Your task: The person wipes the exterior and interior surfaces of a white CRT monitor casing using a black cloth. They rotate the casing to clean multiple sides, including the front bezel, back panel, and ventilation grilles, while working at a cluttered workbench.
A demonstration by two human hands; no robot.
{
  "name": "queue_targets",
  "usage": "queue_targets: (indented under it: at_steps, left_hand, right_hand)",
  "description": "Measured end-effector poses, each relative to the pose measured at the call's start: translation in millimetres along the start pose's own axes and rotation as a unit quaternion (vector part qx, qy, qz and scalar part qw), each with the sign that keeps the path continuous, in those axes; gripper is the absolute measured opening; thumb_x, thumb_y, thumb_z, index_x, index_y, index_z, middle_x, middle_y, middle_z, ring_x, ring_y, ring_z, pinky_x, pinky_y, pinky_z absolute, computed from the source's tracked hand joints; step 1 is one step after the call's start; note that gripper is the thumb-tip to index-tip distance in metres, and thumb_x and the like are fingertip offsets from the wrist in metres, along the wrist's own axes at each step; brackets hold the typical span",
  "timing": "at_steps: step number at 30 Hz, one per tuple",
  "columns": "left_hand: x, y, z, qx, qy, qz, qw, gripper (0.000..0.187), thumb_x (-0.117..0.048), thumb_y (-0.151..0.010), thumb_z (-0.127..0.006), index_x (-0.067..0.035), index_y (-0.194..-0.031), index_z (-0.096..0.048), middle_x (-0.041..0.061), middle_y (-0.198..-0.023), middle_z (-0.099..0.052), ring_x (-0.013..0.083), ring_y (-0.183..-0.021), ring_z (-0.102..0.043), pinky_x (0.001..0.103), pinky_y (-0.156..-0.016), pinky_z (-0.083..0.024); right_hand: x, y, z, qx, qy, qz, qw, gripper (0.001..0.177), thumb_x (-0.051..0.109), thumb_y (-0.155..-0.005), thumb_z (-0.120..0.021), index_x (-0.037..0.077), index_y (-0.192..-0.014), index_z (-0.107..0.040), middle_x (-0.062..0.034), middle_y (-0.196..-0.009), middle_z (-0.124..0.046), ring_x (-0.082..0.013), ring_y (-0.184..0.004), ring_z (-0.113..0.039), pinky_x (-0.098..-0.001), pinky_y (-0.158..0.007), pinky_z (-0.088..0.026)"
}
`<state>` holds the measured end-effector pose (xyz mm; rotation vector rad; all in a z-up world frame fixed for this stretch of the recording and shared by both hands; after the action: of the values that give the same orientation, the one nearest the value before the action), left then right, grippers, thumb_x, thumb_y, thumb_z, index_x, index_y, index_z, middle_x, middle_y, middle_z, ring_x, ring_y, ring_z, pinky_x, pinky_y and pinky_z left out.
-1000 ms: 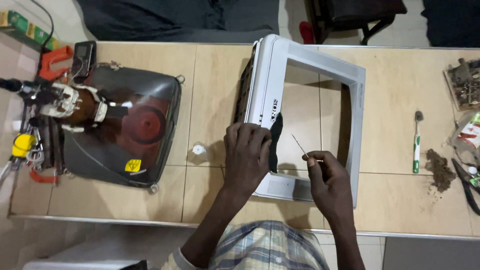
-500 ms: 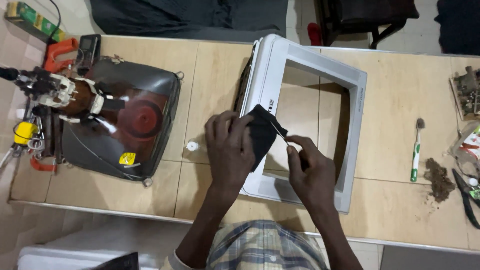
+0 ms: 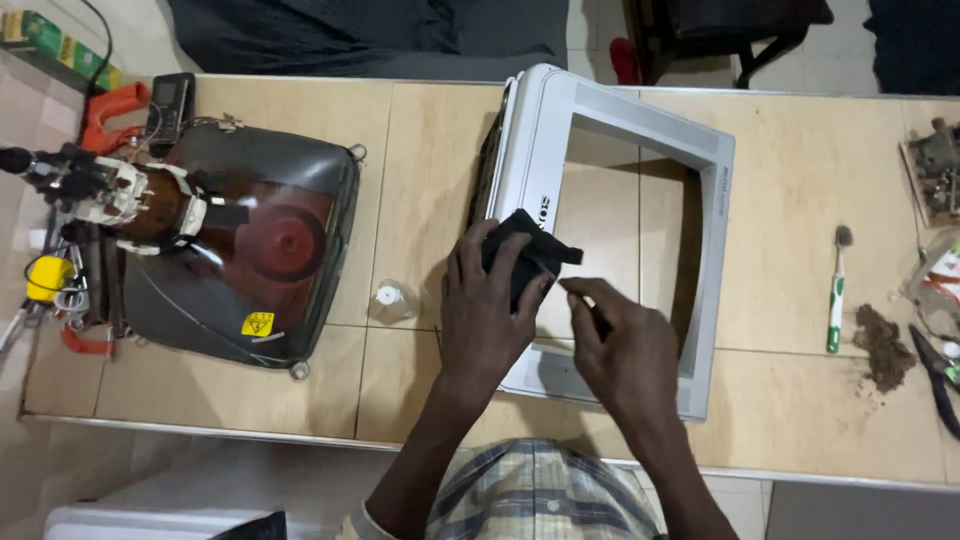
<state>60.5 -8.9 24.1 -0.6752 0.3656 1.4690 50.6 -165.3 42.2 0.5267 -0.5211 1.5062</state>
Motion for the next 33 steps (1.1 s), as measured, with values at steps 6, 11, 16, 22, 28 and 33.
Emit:
queue_targets:
  at_steps: [6,11,16,22,28,33]
  left_hand:
    - [1.0,0.7,-2.4,-0.027,-0.003,-0.025,0.999,0.044,-0.033,-0.094,-0.07,-0.019,-0.134,-0.057,0.016,-0.143,-0.042,0.045,-0.134,-0.047,0.059,-0.096,-0.052]
    - [0.6,1.2,-4.5,-0.024,-0.006,-0.037,0.999,0.049,-0.031,-0.094,-0.071,-0.018,-0.139,-0.055,0.017,-0.143,-0.04,0.0448,-0.134,-0.047,0.06,-0.095,-0.052]
    - [1.4,0.8,-2.7,-0.038,-0.009,-0.037,0.999,0.042,-0.031,-0.093,-0.072,-0.017,-0.13,-0.06,0.017,-0.141,-0.042,0.0452,-0.131,-0.049,0.06,-0.091,-0.054]
    - [2.8,2.0,-4.6,-0.041,0.02,-0.03,0.999,0.036,-0.026,-0.087,-0.077,-0.014,-0.115,-0.058,0.016,-0.139,-0.044,0.046,-0.129,-0.052,0.061,-0.089,-0.055]
    - [-1.5,0.6,1.8,-0.027,0.024,-0.017,0.999,0.039,-0.023,-0.084,-0.078,-0.013,-0.112,-0.052,0.017,-0.137,-0.042,0.0457,-0.13,-0.051,0.06,-0.094,-0.053]
    - [-2.4,1.1,3.9,-0.029,0.025,-0.018,0.999,0.042,-0.022,-0.086,-0.076,-0.011,-0.119,-0.053,0.019,-0.138,-0.04,0.047,-0.13,-0.05,0.061,-0.092,-0.053]
  right_hand:
    - [0.6,-7.0,-5.6,-0.053,-0.041,0.005,0.998,0.017,0.022,-0.097,-0.064,0.027,-0.107,-0.077,-0.013,-0.046,-0.062,-0.0411,-0.05,-0.066,-0.0488,-0.057,-0.053]
    - [3.3,-4.6,-9.3,-0.057,-0.007,0.009,0.998,0.021,0.015,-0.098,-0.062,0.023,-0.111,-0.076,-0.0133,-0.053,-0.066,-0.039,-0.049,-0.067,-0.0529,-0.058,-0.053]
    - [10.4,-0.9,-7.7,-0.048,-0.011,-0.002,0.999,0.02,0.014,-0.098,-0.06,0.02,-0.11,-0.075,-0.0115,-0.047,-0.06,-0.0377,-0.049,-0.065,-0.0506,-0.059,-0.053]
    - [7.9,4.2,-9.4,-0.029,-0.002,-0.015,0.999,0.017,0.02,-0.097,-0.063,0.025,-0.107,-0.076,-0.0117,-0.047,-0.058,-0.0403,-0.05,-0.065,-0.053,-0.059,-0.052]
    - [4.2,4.1,-5.5,-0.042,-0.023,-0.013,0.999,0.018,0.022,-0.095,-0.066,0.029,-0.105,-0.079,-0.01,-0.046,-0.06,-0.0345,-0.047,-0.065,-0.0448,-0.057,-0.054]
    - [8.0,-3.6,-20.4,-0.084,-0.016,0.026,0.996,0.021,0.014,-0.097,-0.062,0.024,-0.111,-0.075,-0.0171,-0.055,-0.064,-0.0449,-0.055,-0.067,-0.054,-0.058,-0.053]
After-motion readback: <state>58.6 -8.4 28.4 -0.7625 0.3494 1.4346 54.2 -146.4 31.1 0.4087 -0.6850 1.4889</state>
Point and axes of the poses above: each hand's wrist, its own y-axis away from the middle knuckle, its own z-axis out of the back of the hand, x = y × z, the point moved 6 cm from there along -y, towards the middle knuckle
